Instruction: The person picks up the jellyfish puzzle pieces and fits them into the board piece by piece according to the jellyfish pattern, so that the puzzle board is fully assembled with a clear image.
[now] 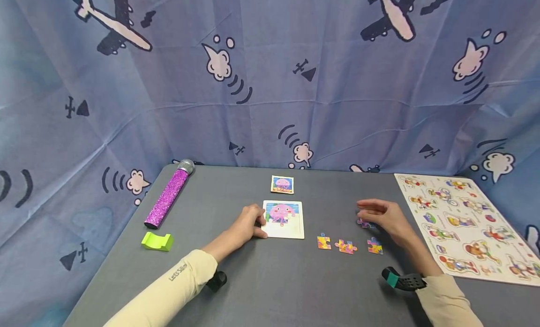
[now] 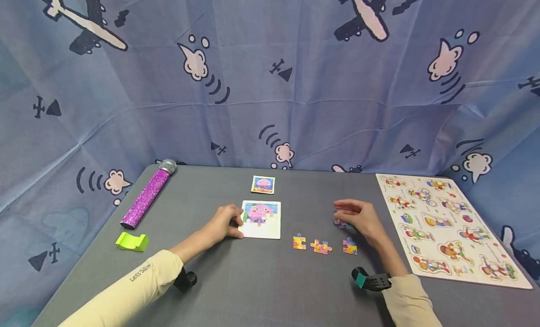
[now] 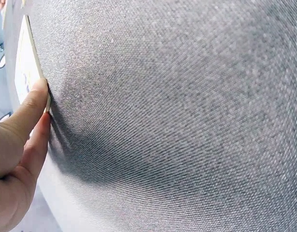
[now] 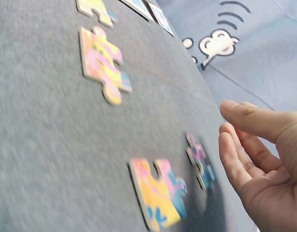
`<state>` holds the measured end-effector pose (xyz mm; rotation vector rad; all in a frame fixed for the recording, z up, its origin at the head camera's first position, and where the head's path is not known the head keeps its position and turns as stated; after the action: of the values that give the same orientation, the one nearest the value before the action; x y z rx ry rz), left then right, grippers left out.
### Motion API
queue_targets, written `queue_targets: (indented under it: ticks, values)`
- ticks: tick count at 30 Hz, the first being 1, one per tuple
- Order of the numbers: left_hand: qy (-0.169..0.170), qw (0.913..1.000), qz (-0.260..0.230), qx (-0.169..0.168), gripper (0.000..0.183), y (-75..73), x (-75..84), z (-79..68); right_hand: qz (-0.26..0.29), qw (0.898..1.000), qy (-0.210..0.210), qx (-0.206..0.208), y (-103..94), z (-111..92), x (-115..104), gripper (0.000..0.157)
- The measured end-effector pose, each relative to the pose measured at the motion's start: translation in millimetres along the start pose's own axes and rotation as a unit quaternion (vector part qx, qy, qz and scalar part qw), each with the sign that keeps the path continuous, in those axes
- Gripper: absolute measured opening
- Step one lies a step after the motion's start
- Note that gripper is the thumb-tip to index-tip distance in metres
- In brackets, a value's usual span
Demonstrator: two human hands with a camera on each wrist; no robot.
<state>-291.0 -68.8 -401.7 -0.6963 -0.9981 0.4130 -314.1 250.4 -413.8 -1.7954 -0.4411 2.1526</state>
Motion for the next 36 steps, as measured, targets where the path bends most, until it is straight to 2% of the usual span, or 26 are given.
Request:
queue_targets:
  ticks: [4, 8, 15, 19, 27, 36]
  values:
    - [-0.005, 1.0, -0.004, -0.001, 0.027, -0.5, 0.7, 0.1, -0.012, 1.0, -0.01, 0.004, -12.5, -1.5, 3.0, 0.043]
    - [-0.001, 1.0, -0.007, 0.002, 0.027, -1.7, 0.7, 0.5, -0.028, 1.0, -0.005, -0.01, -20.6, -2.1, 9.8, 0.043]
    - [0.009, 0.9999, 0.0, 0.006, 0.028, -1.9, -0.7, 1.7, -0.082, 0.994, 0.007, -0.077, -21.6, -3.2, 21.7, 0.048]
    - [-0.003, 1.0, -0.004, 0.004, 0.028, -0.9, -2.4, 2.5, -0.088, 0.991, 0.005, -0.102, -18.8, -4.8, 24.2, 0.047]
    - [-0.005, 1.0, 0.005, 0.002, 0.029, 1.0, -3.6, 3.4, -0.112, 0.989, 0.002, -0.094, -16.9, -4.9, 25.1, 0.044]
    - [-0.006, 1.0, 0.006, 0.002, 0.028, 2.1, -2.9, 1.5, -0.122, 0.989, -0.033, -0.071, -18.3, -3.4, 23.3, 0.037]
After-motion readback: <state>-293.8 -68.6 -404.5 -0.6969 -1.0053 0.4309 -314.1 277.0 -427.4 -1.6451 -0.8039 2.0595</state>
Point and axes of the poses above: each hand's wrist, its own z-axis towards the middle knuckle, its own y-axis out of the palm, x = y × z, the point moved 10 cm from there along z, towards the middle knuckle, and after that the axes turned 9 degrees about x, right-handed, at the moved point
